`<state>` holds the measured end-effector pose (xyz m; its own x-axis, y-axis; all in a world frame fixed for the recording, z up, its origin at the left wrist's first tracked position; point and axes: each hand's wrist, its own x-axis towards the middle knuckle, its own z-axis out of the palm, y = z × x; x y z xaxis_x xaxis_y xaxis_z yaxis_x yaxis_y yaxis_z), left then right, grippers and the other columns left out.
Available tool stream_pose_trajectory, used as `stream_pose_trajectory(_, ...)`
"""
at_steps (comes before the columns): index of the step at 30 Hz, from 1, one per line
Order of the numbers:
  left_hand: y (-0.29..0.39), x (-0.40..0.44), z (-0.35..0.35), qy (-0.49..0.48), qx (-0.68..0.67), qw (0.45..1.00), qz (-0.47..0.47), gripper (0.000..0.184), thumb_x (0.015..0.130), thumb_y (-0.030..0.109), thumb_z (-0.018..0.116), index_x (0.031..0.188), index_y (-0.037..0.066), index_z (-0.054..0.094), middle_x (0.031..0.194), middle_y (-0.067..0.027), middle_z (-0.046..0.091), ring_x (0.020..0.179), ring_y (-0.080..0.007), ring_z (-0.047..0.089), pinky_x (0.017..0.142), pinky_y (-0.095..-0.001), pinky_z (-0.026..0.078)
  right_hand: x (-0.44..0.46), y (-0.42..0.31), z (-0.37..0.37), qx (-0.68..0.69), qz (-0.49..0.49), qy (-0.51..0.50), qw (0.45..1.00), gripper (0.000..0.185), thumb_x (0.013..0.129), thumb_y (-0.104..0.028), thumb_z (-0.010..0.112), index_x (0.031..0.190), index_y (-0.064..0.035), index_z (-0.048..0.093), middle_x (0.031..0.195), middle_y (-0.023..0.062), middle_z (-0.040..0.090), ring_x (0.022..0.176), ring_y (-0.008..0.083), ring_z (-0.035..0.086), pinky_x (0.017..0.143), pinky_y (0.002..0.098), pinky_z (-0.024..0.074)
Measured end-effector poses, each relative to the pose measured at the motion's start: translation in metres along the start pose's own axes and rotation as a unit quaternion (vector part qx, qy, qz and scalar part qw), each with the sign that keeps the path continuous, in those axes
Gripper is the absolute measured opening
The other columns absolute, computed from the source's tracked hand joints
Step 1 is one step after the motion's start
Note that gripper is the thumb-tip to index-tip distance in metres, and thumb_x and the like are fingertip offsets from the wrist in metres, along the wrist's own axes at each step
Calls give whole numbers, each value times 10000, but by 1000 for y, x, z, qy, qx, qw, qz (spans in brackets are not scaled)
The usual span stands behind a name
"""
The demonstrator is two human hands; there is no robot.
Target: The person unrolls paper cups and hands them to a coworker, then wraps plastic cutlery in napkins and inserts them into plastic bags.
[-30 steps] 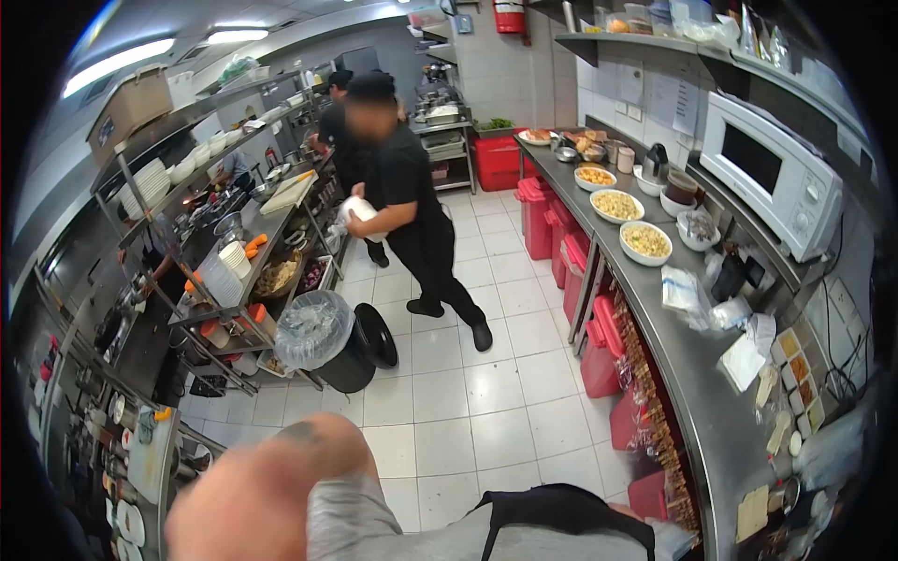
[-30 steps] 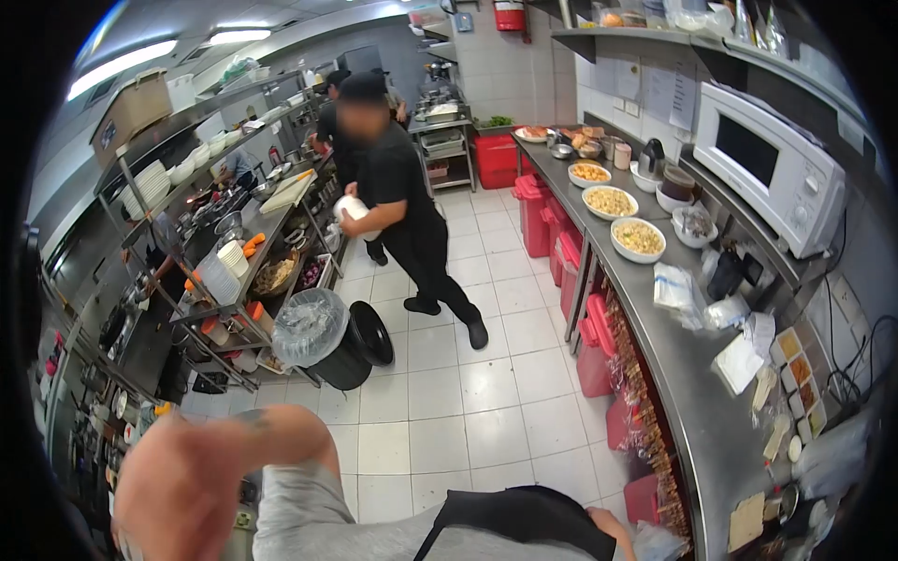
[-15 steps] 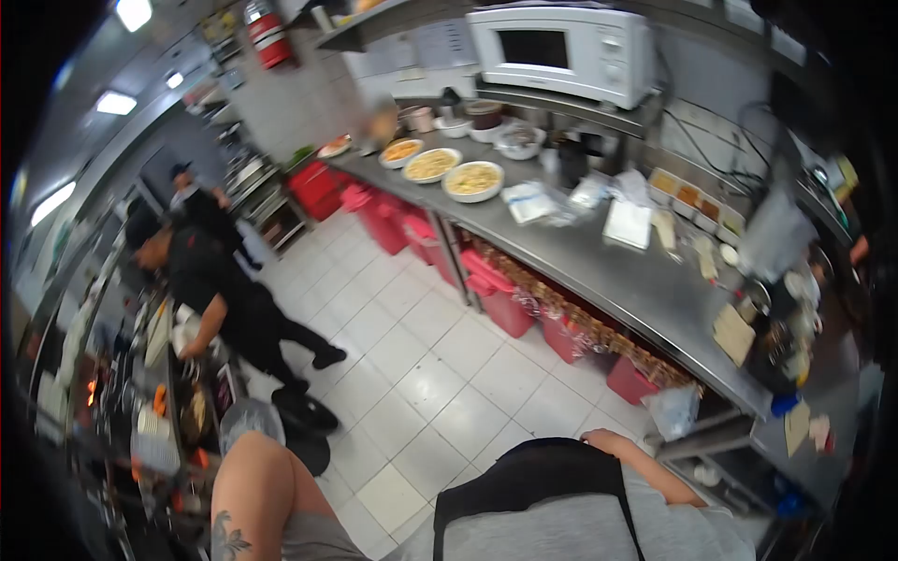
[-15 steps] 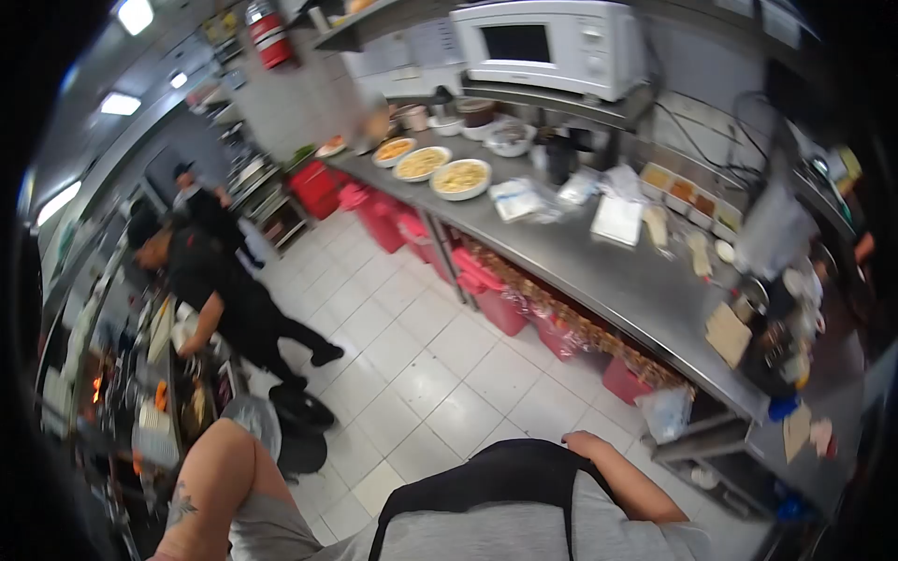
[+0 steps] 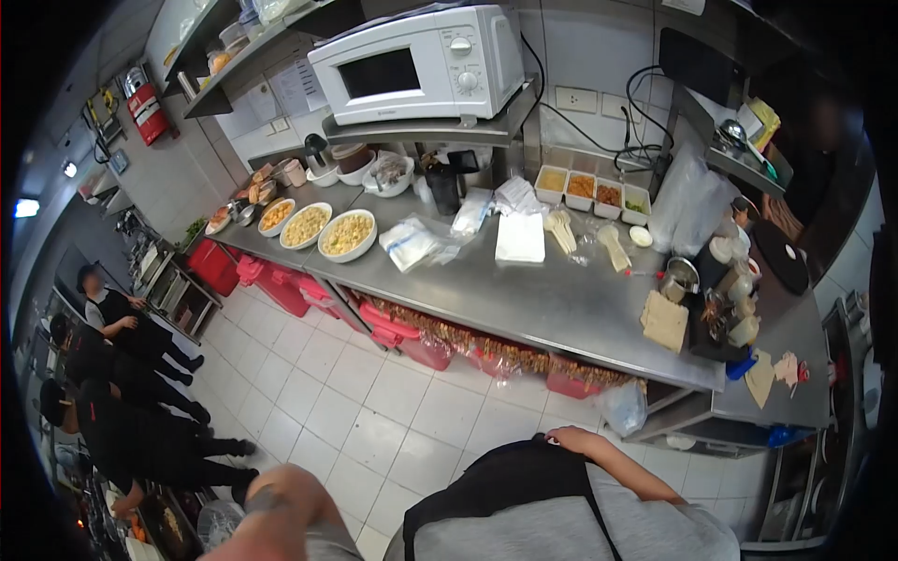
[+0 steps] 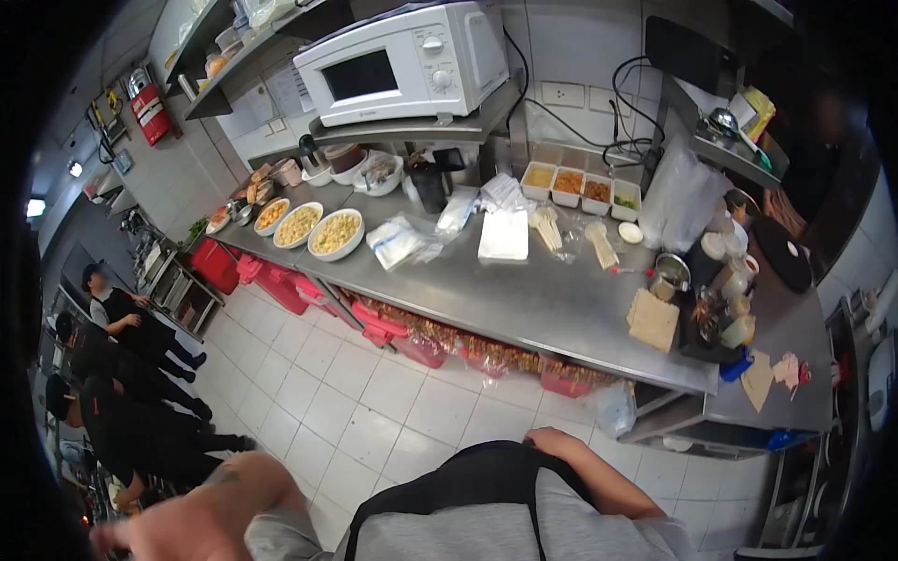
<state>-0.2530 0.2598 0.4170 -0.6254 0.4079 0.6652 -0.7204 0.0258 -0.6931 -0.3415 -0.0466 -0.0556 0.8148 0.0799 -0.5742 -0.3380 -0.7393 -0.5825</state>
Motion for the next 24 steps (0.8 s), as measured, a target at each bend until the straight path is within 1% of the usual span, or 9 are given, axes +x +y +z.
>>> stream_pose_trajectory(2,-8,-55,2,-7,27,993,-115,418,886,394,437,1242,176,460,1400,-16,333,1262,-203,329,1031,-487,229,11,-2,-26,10,-93,60,994,364,821,-233,553,1151,-78,559,1038,168,632,964,316,611,822,387,481)
stream_pose_trajectory(4,-1,-137,-8,-144,66,936,-315,373,840,333,478,1144,119,490,1314,-135,390,1197,-293,392,1013,-481,275,15,-21,-66,42,-96,60,993,424,838,-280,585,1198,-66,525,1093,164,618,1007,309,596,859,367,467)
stream_pose_trajectory(6,-13,-208,9,-289,74,826,-478,415,746,154,531,1142,36,491,1254,-209,437,1122,-339,456,956,-412,342,17,-33,-105,80,-141,55,985,434,852,-312,582,1206,-69,520,1113,158,612,1028,306,587,873,361,459)
stream_pose_trajectory(8,-17,-276,20,-336,89,691,-633,413,776,32,537,1182,2,470,1301,-203,397,1182,-324,433,995,-418,318,14,-54,-147,101,-161,48,981,428,853,-307,590,1197,-60,527,1092,140,623,1011,259,596,878,336,451)
stream_pose_trajectory(10,-10,-376,-5,-138,25,474,-869,414,828,107,546,1213,-16,455,1290,-197,419,1191,-299,433,988,-384,335,38,-48,-173,144,-223,30,964,392,849,-280,593,1153,-35,558,1053,134,636,970,239,609,847,330,464)
stream_pose_trajectory(13,-24,-466,-39,-163,144,382,-898,486,845,198,546,1226,-79,424,1257,-221,453,1181,-319,440,962,-357,366,55,-89,-229,98,-178,44,978,353,841,-251,595,1102,-15,585,1014,142,645,934,251,619,812,336,477)
stream_pose_trajectory(19,-70,-603,-86,-302,367,214,-853,631,774,366,575,1173,-110,462,1260,-256,424,1151,-425,415,985,-438,345,160,-152,-283,-38,-280,123,951,338,842,-217,578,1114,-16,576,1084,166,592,981,292,579,845,377,461)
stream_pose_trajectory(22,-89,-643,-85,-340,454,127,-814,618,771,402,590,1143,-83,497,1353,-208,334,1232,-375,338,995,-442,325,230,-170,-290,-77,-294,211,929,432,820,-208,594,1187,6,512,1220,212,487,1105,332,500,916,399,424)
stream_pose_trajectory(24,-98,-652,-78,-376,480,133,-782,609,736,412,647,1127,-38,519,1388,-159,280,1270,-333,280,1001,-454,299,279,-180,-293,-84,-282,304,906,516,804,-202,609,1244,14,449,1267,232,438,1145,352,464,944,408,408)
